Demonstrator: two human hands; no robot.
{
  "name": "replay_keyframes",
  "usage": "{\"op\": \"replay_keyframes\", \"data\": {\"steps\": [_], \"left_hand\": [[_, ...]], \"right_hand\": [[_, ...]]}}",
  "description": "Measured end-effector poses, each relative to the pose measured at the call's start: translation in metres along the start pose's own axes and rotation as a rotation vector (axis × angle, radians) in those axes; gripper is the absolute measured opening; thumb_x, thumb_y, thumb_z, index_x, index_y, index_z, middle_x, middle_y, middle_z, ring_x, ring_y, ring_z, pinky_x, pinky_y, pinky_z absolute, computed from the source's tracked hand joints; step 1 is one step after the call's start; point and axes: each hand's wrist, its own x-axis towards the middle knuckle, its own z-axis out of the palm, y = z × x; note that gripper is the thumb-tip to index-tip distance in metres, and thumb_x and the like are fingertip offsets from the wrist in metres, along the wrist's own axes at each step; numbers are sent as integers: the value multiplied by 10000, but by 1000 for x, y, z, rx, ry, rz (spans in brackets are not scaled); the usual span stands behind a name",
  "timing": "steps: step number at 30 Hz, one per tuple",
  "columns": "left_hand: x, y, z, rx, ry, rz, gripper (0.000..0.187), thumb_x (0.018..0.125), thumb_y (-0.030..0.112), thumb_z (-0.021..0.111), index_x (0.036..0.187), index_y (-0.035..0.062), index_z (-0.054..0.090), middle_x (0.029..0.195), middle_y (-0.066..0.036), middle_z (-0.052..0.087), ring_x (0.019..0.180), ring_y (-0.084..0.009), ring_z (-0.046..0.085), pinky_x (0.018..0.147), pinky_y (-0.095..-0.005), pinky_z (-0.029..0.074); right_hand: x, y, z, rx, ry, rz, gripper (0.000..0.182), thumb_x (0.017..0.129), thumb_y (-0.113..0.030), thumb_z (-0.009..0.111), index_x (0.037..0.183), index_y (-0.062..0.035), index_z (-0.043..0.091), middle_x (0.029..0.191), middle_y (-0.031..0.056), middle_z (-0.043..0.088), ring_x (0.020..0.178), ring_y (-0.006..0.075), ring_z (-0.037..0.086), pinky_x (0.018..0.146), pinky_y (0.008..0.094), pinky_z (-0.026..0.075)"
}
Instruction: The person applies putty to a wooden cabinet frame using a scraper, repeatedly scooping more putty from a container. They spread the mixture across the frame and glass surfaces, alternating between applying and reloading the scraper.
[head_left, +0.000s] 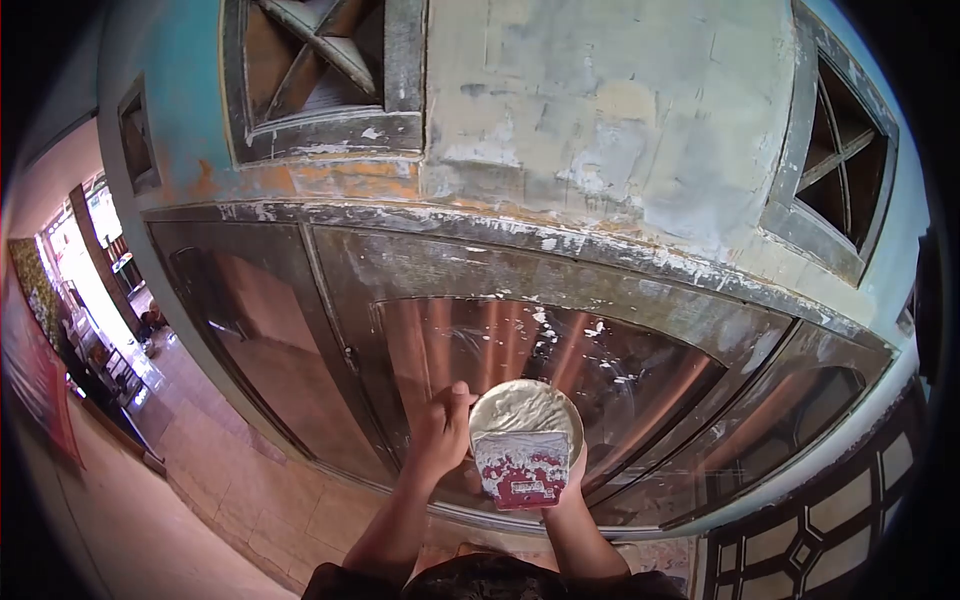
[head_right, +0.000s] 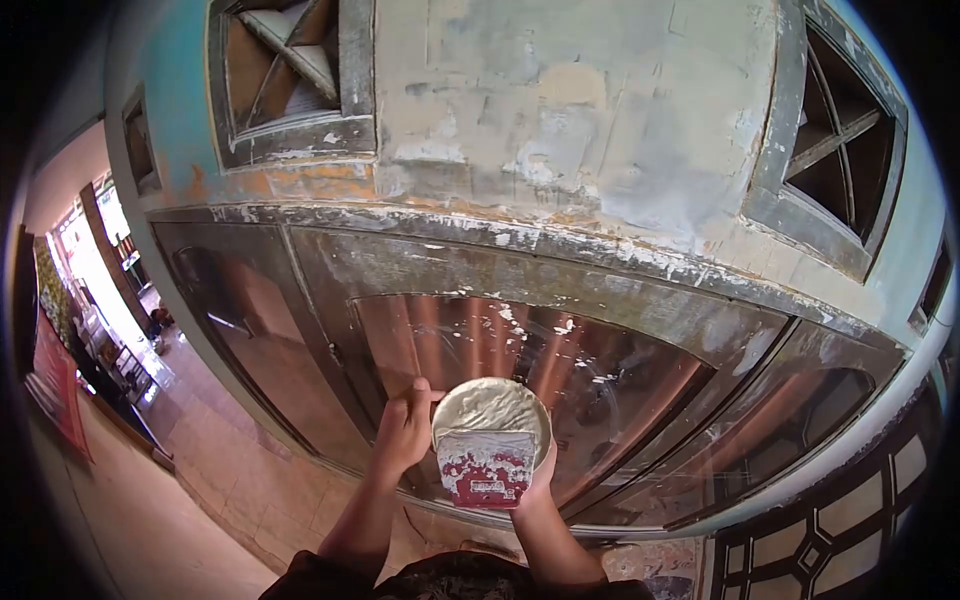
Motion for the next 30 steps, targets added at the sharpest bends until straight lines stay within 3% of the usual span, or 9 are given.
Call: {"op": "replay_keyframes", "data": {"steps": [2, 4, 5, 8, 9, 13, 16, 21, 30], "left_hand": [[10, -12, -15, 59, -16, 84, 569, 1093, 415, 408, 1009, -77, 681, 825, -210, 675, 777, -315, 676, 754, -377, 507], [15, -2, -30, 103, 47, 235, 411, 1069, 325, 520, 1063, -56, 673, 801, -134, 632, 661, -215, 596, 662, -332, 481], [10, 9, -40, -26, 6, 117, 230, 985, 214, 684, 1039, -8, 660, 814, -58, 580, 625, -111, 500, 599, -259, 435], [2, -2, -54, -116, 13, 244, 154, 900, 84, 767, 939, 21, 631, 887, -6, 541, 682, -33, 451, 623, -201, 392], [-1, 1, -55, -179, 25, 258, 288, 777, 19, 863, 823, 32, 579, 905, -11, 546, 692, -39, 465, 610, -213, 406], [-16, 17, -62, -9, -42, 491, 263, 677, 15, 914, 753, 6, 663, 943, -51, 604, 749, -93, 585, 604, -231, 453], [-36, 22, -55, -57, -192, 445, 211, 685, -8, 896, 813, 17, 730, 968, -71, 631, 768, -129, 623, 591, -255, 472], [-52, 56, -47, 373, -201, 797, 352, 689, 160, 870, 1026, 133, 771, 1102, 4, 653, 985, -226, 616, 875, -393, 438], [-46, 51, -33, 748, -327, 952, 362, 833, 211, 695, 1182, 115, 713, 1180, -15, 619, 1058, -226, 600, 882, -431, 436]], "right_hand": [[-1, 2, -4, -12, -28, -16, 518, 1062, -462, 401, 1284, -44, 613, 1261, 171, 650, 1136, 344, 625, 1009, 497, 503], [2, 3, -5, 40, -79, 19, 532, 1060, -479, 390, 1284, -51, 613, 1272, 176, 643, 1142, 352, 621, 1007, 516, 502], [3, 2, 1, 40, -66, 20, 540, 1058, -490, 388, 1285, -55, 613, 1276, 177, 640, 1144, 359, 619, 1011, 524, 497], [11, 0, 4, 28, -24, 26, 565, 1047, -522, 389, 1291, -64, 611, 1283, 175, 635, 1147, 379, 612, 1017, 543, 487], [12, -2, 7, 35, -45, 36, 570, 1046, -526, 388, 1296, -63, 607, 1283, 174, 634, 1147, 379, 612, 1016, 545, 487], [18, -2, 10, 34, -49, 29, 579, 1042, -534, 387, 1298, -62, 604, 1284, 173, 632, 1130, 381, 618, 1001, 544, 496], [22, -1, 4, 12, -57, -13, 576, 1043, -527, 385, 1300, -61, 603, 1282, 172, 635, 1121, 375, 624, 989, 536, 504], [33, 5, -5, -6, -84, -81, 562, 1043, -506, 374, 1301, -61, 602, 1249, 171, 653, 1114, 357, 631, 984, 510, 512], [28, 14, 18, 76, -133, -31, 567, 1052, -495, 339, 1319, -59, 585, 1283, 176, 636, 1153, 366, 614, 1010, 516, 496]]}}
